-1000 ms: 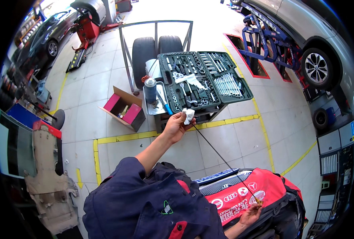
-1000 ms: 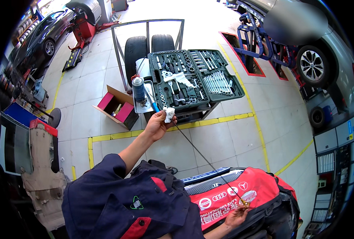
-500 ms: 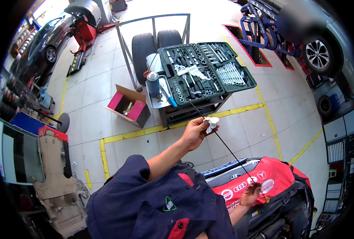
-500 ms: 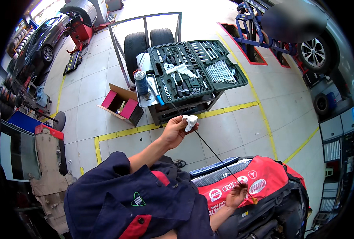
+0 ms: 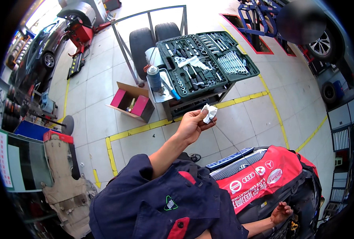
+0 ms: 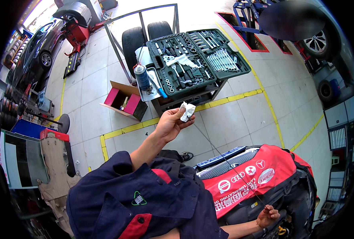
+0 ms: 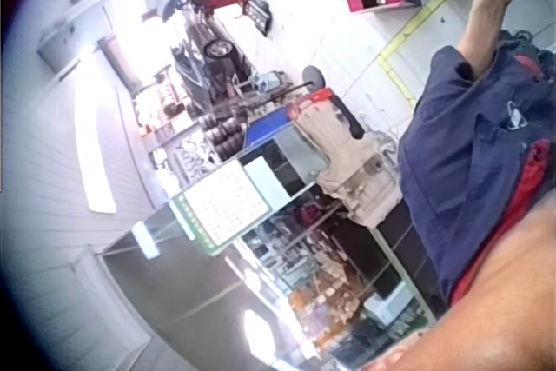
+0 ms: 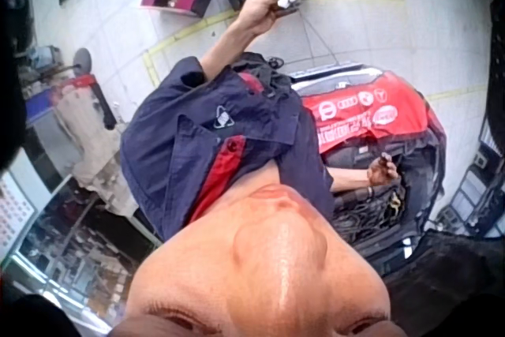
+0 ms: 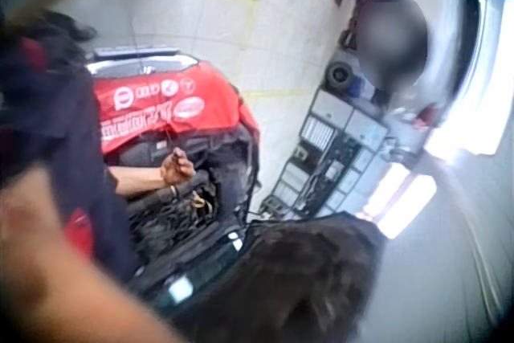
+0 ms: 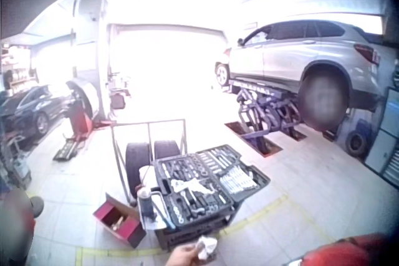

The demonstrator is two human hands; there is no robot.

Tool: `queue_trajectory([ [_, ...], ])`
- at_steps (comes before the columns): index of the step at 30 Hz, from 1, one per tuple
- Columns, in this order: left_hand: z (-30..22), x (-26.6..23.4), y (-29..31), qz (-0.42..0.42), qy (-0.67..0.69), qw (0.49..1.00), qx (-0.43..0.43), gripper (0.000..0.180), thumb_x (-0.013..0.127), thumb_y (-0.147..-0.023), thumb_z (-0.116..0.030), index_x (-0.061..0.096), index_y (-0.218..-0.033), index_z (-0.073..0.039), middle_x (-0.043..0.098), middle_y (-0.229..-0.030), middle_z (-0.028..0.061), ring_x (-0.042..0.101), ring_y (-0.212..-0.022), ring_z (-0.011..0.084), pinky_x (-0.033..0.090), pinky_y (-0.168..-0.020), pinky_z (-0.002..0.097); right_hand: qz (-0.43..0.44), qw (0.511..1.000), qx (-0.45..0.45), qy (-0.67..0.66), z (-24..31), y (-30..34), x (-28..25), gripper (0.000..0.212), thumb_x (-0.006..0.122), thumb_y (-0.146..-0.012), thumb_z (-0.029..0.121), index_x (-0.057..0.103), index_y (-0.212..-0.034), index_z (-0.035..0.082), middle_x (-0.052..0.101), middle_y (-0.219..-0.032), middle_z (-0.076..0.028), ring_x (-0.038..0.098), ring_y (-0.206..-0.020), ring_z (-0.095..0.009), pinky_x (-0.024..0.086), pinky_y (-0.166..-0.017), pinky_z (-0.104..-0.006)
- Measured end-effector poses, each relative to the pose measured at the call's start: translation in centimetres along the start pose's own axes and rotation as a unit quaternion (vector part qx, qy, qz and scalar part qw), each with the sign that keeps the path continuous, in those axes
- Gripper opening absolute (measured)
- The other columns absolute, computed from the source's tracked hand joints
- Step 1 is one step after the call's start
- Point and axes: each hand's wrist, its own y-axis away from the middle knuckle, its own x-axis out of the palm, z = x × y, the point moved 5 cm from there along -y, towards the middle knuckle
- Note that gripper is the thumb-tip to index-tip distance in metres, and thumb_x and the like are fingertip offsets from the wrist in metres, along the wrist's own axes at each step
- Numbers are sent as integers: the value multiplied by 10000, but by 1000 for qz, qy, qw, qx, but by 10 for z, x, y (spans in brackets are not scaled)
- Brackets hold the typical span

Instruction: The person checks the engine oil level by pulling out the dipstick, wiping it with a cloth, reinserting it, and repeating the check. They then pour engine oil from a bottle into the engine and recheck the level before closing the hood.

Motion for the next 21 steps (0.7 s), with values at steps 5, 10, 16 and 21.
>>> queue_trajectory([
  [5,13,8,-1,-2,-14,1000,-4,313,531,-884,-242,557,-1032,32,617,-949,133,623,-887,210,534,-795,329,-10,981,-14,-192,-15,-2,10,181,526,-863,142,524,-1024,59,525,-984,-82,456,-926,-208,406,-837,-357],
  [10,59,22,-15,-19,-66,996,-61,282,467,-920,-210,531,-1065,24,614,-989,116,609,-916,219,494,-864,368,-170,979,-11,-115,-84,21,42,202,555,-860,141,547,-1033,37,601,-1039,-201,601,-938,-318,502,-790,-401],
  [16,83,-99,-92,-23,-253,967,-23,260,428,-893,-98,517,-1077,62,594,-997,140,583,-922,239,472,-826,348,-451,884,-71,106,28,114,-28,225,538,-884,244,527,-1011,59,599,-923,-119,580,-856,-249,455,-676,-343],
  [21,138,-241,-58,-81,-528,832,-149,193,465,-841,-76,529,-1018,-32,555,-921,52,531,-804,164,421,-663,262,-614,699,-189,313,200,241,-79,267,485,-914,213,502,-1063,-9,606,-1012,-184,625,-883,-257,517,-758,-348],
])
